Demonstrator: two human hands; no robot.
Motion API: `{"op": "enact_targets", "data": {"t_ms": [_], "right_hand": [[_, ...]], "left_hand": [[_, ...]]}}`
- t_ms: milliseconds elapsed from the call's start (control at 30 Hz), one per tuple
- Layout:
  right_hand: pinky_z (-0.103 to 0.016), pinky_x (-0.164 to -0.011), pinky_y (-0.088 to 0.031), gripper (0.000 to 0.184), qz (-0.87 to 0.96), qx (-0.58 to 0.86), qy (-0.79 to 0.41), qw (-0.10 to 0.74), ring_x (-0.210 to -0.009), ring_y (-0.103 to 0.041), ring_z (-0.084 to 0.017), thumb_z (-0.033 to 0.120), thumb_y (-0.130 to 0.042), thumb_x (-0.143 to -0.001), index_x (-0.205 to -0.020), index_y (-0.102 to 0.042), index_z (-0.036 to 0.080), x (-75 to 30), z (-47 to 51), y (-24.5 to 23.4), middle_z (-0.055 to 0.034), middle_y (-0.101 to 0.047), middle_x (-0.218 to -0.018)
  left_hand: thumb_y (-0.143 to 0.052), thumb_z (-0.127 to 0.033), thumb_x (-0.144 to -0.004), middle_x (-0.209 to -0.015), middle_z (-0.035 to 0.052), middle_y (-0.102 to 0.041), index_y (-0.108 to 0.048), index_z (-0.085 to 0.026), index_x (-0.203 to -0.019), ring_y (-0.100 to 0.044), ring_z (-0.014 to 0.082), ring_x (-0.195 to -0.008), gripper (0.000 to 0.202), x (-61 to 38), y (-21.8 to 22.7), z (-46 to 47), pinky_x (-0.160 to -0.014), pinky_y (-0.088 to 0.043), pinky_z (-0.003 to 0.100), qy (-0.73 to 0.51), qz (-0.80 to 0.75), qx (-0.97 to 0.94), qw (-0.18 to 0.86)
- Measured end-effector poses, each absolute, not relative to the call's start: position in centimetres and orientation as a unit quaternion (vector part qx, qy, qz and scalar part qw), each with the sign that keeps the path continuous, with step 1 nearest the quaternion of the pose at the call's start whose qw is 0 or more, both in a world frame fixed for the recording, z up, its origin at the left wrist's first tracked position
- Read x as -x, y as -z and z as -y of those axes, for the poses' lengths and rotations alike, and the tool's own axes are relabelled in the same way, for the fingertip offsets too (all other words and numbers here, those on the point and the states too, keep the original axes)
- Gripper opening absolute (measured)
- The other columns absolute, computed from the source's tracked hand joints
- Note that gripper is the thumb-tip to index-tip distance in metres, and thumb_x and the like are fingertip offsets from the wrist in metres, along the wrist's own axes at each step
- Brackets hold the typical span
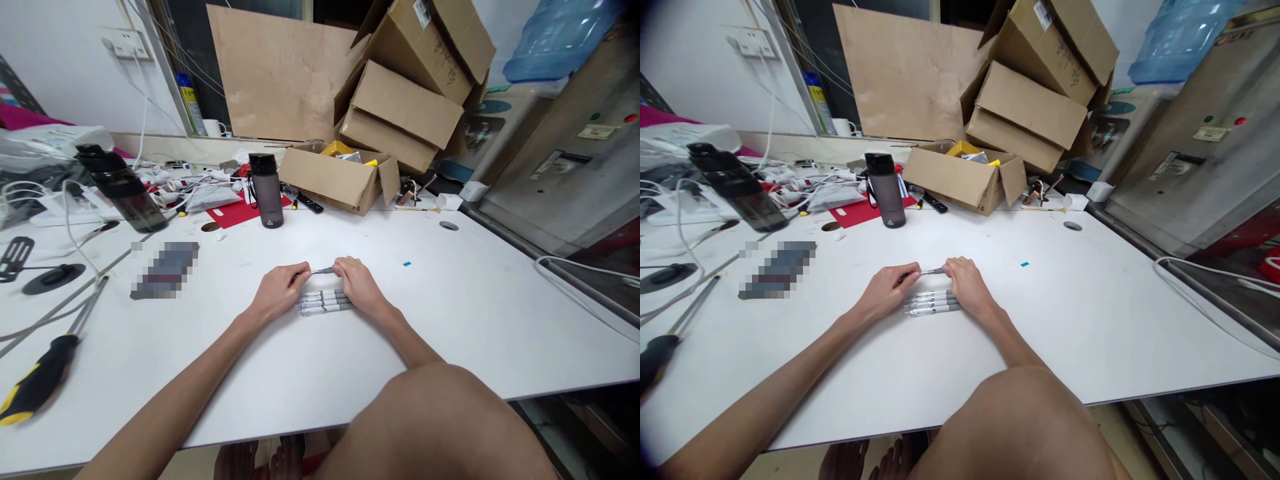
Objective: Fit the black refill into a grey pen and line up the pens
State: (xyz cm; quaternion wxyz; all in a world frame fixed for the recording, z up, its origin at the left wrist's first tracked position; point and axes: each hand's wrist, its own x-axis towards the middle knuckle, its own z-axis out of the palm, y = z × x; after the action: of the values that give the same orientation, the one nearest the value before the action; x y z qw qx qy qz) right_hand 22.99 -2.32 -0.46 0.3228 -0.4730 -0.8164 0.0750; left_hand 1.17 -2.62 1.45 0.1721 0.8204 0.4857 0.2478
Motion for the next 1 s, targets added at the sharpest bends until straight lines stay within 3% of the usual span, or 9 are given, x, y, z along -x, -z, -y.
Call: {"op": "enact_targets", "data": {"t_ms": [167,500,633,733,800,900,1000], "right_hand": [[-0.035,-0.078,-0.037,0.029,0.817,0.464,-0.057,0.337,-0.079,-0.052,-0.022,0.016,-0.034,-0.104,-0.078,-0.045,0.023,-22.9,2.4,0.2,-0.0034,-0.059,-0.079],[-0.038,-0.091,-0.043,0.012,0.806,0.412,-0.140,0.401,-0.099,-0.056,-0.024,0.019,-0.051,-0.099,-0.100,-0.062,0.024,-23.9,2.2,0.2,-0.0054,-0.067,-0.102],[-0.039,-0.096,-0.043,0.020,0.793,0.408,-0.177,0.417,-0.103,-0.058,-0.023,0.014,-0.058,-0.091,-0.107,-0.062,0.025,-23.7,2.6,0.0,-0.0033,-0.068,-0.109],[-0.038,-0.098,-0.044,0.023,0.768,0.430,-0.219,0.421,-0.103,-0.061,-0.022,0.020,-0.059,-0.092,-0.113,-0.064,0.026,-23.3,2.8,-0.3,-0.0023,-0.070,-0.107],[-0.037,-0.094,-0.045,0.016,0.751,0.440,-0.261,0.418,-0.098,-0.065,-0.021,0.027,-0.056,-0.097,-0.108,-0.067,0.026,-23.1,3.0,-0.5,-0.0019,-0.072,-0.099],[-0.034,-0.084,-0.048,0.020,0.740,0.431,-0.313,0.411,-0.087,-0.067,-0.019,0.031,-0.052,-0.100,-0.095,-0.070,0.023,-23.1,3.2,-1.0,-0.0016,-0.073,-0.089],[-0.034,-0.091,-0.048,0.014,0.749,0.410,-0.296,0.428,-0.098,-0.066,-0.020,0.024,-0.059,-0.095,-0.100,-0.071,0.024,-23.2,3.0,-1.1,-0.0026,-0.073,-0.101]], "left_hand": [[-0.034,-0.039,-0.104,-0.063,-0.0039,-0.043,-0.044,-0.022,-0.071,-0.043,0.0161,-0.062,0.038,-1.1,-0.9,2.4,-0.062,-0.028,0.028,-0.265,-0.491,-0.801,0.218],[-0.029,-0.041,-0.107,-0.069,-0.0026,-0.056,-0.054,-0.023,-0.081,-0.052,0.0185,-0.068,0.040,-0.6,-0.9,2.2,-0.067,-0.033,0.029,-0.251,-0.465,-0.824,0.204],[-0.028,-0.042,-0.107,-0.078,-0.0012,-0.064,-0.058,-0.024,-0.085,-0.057,0.0199,-0.073,0.041,-0.4,-0.9,2.1,-0.070,-0.035,0.030,-0.243,-0.465,-0.831,0.184],[-0.028,-0.042,-0.107,-0.084,0.0000,-0.068,-0.059,-0.024,-0.087,-0.060,0.0208,-0.078,0.041,-0.4,-1.0,2.2,-0.071,-0.037,0.030,-0.239,-0.461,-0.836,0.176],[-0.028,-0.042,-0.107,-0.086,-0.0001,-0.069,-0.059,-0.025,-0.088,-0.061,0.0209,-0.079,0.040,-0.5,-1.0,2.2,-0.072,-0.038,0.030,-0.237,-0.457,-0.839,0.174],[-0.029,-0.042,-0.107,-0.086,-0.0006,-0.069,-0.059,-0.025,-0.088,-0.062,0.0205,-0.080,0.040,-0.5,-0.9,2.2,-0.072,-0.038,0.030,-0.238,-0.455,-0.840,0.174],[-0.028,-0.045,-0.108,-0.084,-0.0005,-0.067,-0.058,-0.025,-0.088,-0.061,0.0206,-0.077,0.041,-0.5,-0.8,2.1,-0.071,-0.038,0.031,-0.240,-0.456,-0.838,0.177]]}}
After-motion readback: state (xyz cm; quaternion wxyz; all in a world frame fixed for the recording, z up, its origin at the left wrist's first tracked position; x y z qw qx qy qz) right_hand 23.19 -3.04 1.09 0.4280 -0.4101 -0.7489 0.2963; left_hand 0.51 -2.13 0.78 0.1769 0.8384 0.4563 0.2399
